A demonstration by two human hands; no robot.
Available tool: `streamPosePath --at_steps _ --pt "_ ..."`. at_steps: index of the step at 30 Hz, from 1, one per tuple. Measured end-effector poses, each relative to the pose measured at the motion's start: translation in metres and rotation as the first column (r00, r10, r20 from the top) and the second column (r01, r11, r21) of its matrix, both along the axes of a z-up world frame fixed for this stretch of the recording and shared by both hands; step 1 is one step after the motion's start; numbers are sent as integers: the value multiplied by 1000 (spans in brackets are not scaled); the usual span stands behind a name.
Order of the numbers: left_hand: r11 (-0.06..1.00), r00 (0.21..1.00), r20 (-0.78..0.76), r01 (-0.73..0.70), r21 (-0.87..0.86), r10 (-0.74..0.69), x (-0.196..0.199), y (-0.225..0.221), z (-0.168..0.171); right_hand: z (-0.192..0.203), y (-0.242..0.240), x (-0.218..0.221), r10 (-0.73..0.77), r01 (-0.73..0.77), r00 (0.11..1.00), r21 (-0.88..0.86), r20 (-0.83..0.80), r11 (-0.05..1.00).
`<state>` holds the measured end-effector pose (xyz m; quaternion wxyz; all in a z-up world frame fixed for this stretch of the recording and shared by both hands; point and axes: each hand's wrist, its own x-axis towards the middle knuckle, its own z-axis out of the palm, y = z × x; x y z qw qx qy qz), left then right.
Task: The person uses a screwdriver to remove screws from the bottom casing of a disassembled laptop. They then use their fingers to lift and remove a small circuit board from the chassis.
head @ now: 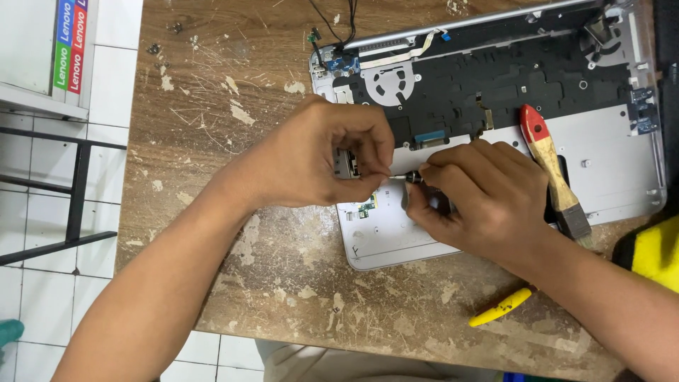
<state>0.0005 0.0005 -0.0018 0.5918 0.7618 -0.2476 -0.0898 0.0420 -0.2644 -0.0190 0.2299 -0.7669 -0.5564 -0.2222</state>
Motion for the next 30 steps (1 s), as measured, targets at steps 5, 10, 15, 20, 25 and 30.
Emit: streamPosePath --at_steps 5,10,15,20,25,30 --pt "1000 1000 30 -6 24 5 0 1 2 -1 0 0 4 -4 999 -9 -36 1000" --pt "1000 998 61 -1 17 0 0 2 3 -3 0 0 1 0 998 23 -58 1000" --pt "1000 998 68 5 12 -6 0 2 1 -2 -1 2 7 -6 999 12 -45 1000" --pt "1000 996 86 14 21 -16 0 2 1 1 -1 2 23 -23 1000 -17 -20 1000" --pt "999 996 84 17 42 -21 1 3 1 0 1 0 12 -13 999 -5 -49 1000" --pt "1000 998 58 -2 22 1 0 3 4 0 0 0 -8 8 999 1 -40 1000"
